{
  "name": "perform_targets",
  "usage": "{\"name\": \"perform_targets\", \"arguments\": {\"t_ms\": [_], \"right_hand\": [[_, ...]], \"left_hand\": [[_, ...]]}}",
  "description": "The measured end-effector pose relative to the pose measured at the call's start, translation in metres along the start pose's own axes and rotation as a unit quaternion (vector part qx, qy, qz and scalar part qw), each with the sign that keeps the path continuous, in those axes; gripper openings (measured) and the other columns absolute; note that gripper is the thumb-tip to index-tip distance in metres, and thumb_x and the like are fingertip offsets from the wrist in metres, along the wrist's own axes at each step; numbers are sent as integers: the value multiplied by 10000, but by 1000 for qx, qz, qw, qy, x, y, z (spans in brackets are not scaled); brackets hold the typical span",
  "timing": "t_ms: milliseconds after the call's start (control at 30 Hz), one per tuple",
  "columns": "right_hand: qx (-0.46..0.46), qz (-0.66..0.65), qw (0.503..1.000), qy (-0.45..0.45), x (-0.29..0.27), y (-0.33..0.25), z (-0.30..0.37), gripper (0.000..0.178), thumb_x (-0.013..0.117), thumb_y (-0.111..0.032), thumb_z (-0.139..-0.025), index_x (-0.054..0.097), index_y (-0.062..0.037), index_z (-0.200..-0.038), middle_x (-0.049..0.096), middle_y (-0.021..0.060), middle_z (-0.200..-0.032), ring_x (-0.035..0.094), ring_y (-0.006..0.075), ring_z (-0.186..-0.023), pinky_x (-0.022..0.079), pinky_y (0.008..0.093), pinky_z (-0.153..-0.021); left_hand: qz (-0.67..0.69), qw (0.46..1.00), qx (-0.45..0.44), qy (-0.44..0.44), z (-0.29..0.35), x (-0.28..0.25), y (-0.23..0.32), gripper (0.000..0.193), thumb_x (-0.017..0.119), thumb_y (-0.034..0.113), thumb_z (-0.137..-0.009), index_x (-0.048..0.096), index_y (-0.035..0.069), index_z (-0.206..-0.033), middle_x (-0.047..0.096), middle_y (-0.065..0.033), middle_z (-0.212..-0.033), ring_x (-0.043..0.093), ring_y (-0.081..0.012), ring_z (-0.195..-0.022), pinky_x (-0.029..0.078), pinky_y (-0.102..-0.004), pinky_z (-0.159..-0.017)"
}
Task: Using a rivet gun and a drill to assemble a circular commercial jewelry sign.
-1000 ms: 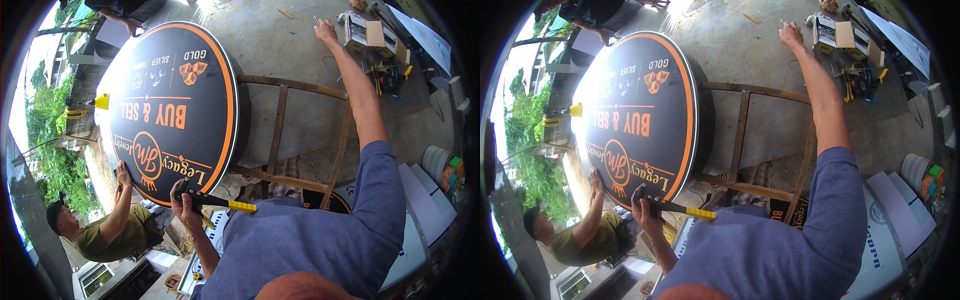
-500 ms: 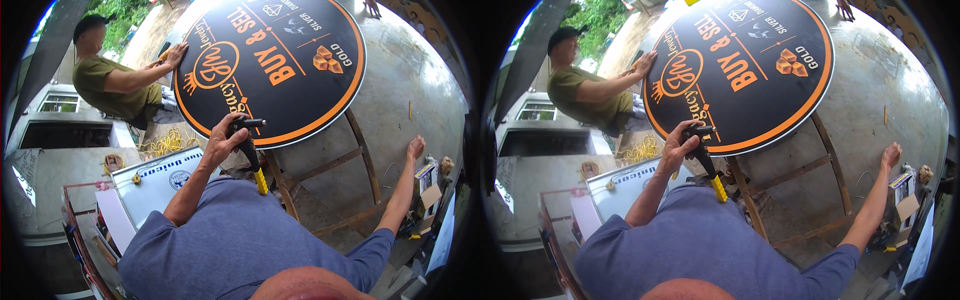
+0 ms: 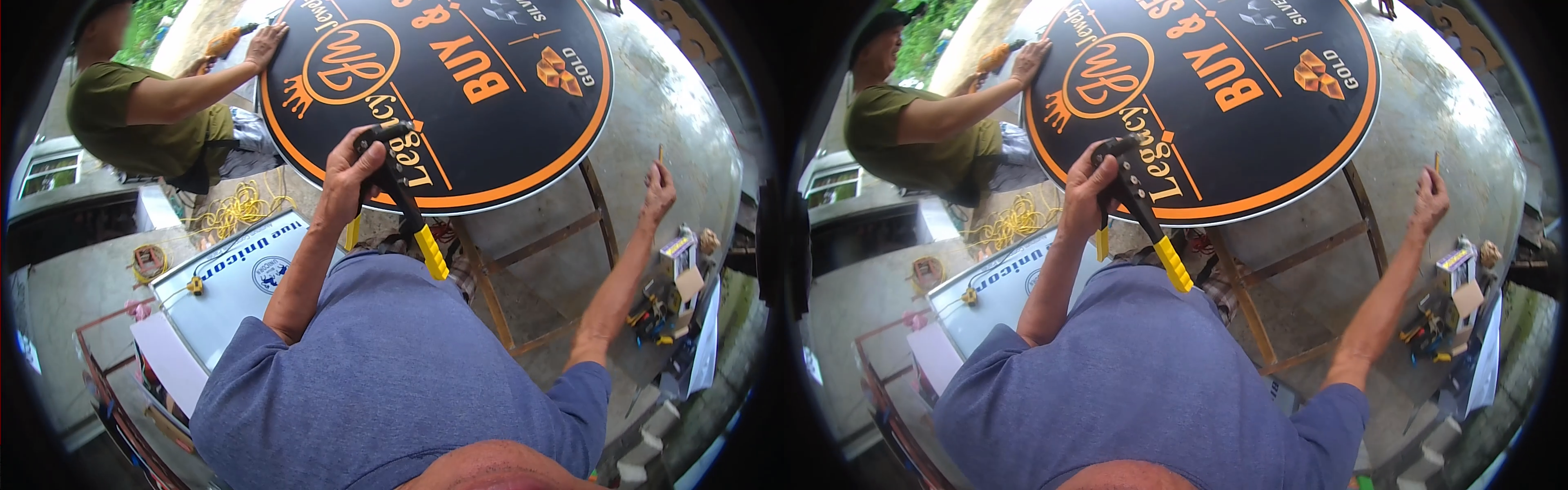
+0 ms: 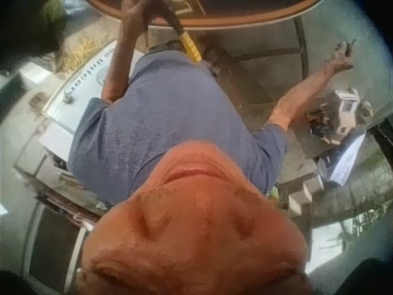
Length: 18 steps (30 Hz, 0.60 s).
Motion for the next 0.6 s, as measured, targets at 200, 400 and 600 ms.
{"name": "perform_targets", "arguments": {"t_ms": [200,400,600], "right_hand": [[-25,-361,916,-175,159,-243,227,109,659,-88,-939,684,3,-994,715,109,-910,675,150,-783,551,261,-702],[28,-395,873,-285,288,-342,355,143,675,-105,-933,653,24,-993,722,140,-906,693,162,-794,563,265,-728],[17,-359,856,-372,332,-362,401,169,675,-119,-930,641,23,-1015,718,157,-917,709,207,-842,587,316,-770]], "left_hand": [[94,994,4,-52,0,-54,-1,253,578,301,-1004,550,62,-1082,664,-62,-771,597,-65,-528,392,-156,-404],[147,987,-28,-63,20,-111,-7,293,638,306,-973,573,44,-1087,572,13,-738,485,-21,-486,376,-154,-395],[179,982,-16,-54,41,-147,-5,315,640,326,-971,569,49,-1102,604,-2,-763,507,-28,-505,377,-163,-409]]}}
Point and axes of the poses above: each hand's wrist, its own z-axis away from the middle knuckle, its own x-axis out of the palm, y = z × x, the point moved 7 cm from there along -z, towards the middle knuckle
